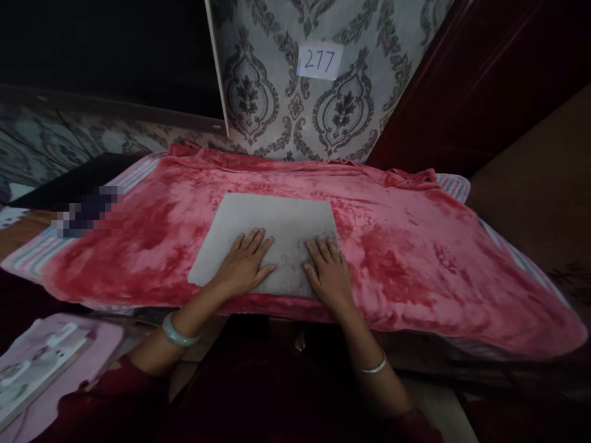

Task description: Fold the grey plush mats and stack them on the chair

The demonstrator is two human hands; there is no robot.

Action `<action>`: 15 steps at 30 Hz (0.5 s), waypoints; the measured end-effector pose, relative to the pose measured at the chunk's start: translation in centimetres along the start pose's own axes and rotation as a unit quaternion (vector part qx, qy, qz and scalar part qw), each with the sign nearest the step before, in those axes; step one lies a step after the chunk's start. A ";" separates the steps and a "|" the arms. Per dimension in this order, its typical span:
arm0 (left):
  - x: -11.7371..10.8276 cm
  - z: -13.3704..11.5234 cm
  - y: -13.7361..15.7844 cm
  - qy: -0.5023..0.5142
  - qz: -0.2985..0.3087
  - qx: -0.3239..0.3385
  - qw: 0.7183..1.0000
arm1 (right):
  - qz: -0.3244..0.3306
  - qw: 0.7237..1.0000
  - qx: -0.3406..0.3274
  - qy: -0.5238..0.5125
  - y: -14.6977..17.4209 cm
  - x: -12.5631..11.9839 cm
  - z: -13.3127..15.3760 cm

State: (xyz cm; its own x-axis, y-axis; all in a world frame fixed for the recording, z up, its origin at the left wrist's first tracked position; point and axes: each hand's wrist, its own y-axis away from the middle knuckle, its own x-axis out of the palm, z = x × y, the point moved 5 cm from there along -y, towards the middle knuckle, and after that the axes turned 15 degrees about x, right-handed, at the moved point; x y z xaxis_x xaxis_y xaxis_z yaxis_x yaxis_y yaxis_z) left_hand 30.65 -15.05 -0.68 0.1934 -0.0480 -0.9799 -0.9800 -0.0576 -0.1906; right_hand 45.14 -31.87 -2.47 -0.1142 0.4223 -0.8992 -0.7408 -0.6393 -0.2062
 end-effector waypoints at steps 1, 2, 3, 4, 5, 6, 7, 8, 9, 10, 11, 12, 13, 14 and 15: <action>-0.3 0.9 0.3 -0.005 -0.003 -0.023 1.000 | -0.008 1.000 0.005 -0.018 -0.2 0.2 -0.4; -0.7 1.9 0.7 -0.011 -0.008 -0.055 0.998 | -0.018 0.999 0.012 -0.042 -0.5 0.3 -1.0; -1.1 3.1 1.4 -0.012 -0.018 -0.092 0.995 | -0.031 0.997 0.021 -0.073 -0.8 0.4 -1.7; -1.4 4.3 2.2 -0.005 -0.034 -0.132 0.991 | -0.044 0.992 0.034 -0.110 -1.0 0.4 -2.5; -1.8 5.5 3.0 0.014 -0.059 -0.172 0.983 | -0.056 0.985 0.049 -0.153 -1.2 0.4 -3.4; -2.0 6.6 3.9 0.046 -0.090 -0.208 0.973 | -0.062 0.976 0.065 -0.196 -1.4 0.5 -4.2; -2.3 7.5 4.7 0.090 -0.126 -0.239 0.959 | -0.061 0.966 0.082 -0.237 -1.6 0.5 -5.0; -2.5 8.3 5.4 0.144 -0.164 -0.267 0.939 | -0.052 0.955 0.098 -0.274 -1.8 0.6 -5.6; -2.6 8.9 6.0 0.205 -0.201 -0.294 0.912 | -0.037 0.944 0.112 -0.308 -2.1 0.7 -6.1; -2.7 9.4 6.5 0.269 -0.234 -0.320 0.878 | -0.020 0.933 0.125 -0.338 -2.3 0.8 -6.4; -2.8 9.8 6.7 0.330 -0.262 -0.344 0.839 | -0.003 0.920 0.136 -0.366 -2.7 0.8 -6.6; -2.8 10.1 6.8 0.386 -0.284 -0.364 0.799 | 0.010 0.908 0.146 -0.393 -3.0 0.8 -6.7; -2.9 10.3 6.8 0.431 -0.301 -0.383 0.760 | 0.023 0.895 0.155 -0.417 -3.4 0.7 -6.9; -3.0 10.6 6.6 0.468 -0.310 -0.398 0.726 | 0.035 0.883 0.164 -0.438 -3.9 0.7 -7.0; -3.1 10.9 6.4 0.497 -0.312 -0.409 0.699 | 0.049 0.872 0.173 -0.455 -4.4 0.6 -7.2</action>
State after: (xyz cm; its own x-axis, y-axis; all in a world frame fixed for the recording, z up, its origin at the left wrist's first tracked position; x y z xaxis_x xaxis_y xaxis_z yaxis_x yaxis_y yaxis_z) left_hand 23.29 -4.45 0.47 0.9066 -0.4049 -0.1186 -0.4142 -0.9077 -0.0677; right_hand 53.09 -33.38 -4.87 -0.5493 0.8123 -0.1960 -0.8356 -0.5351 0.1241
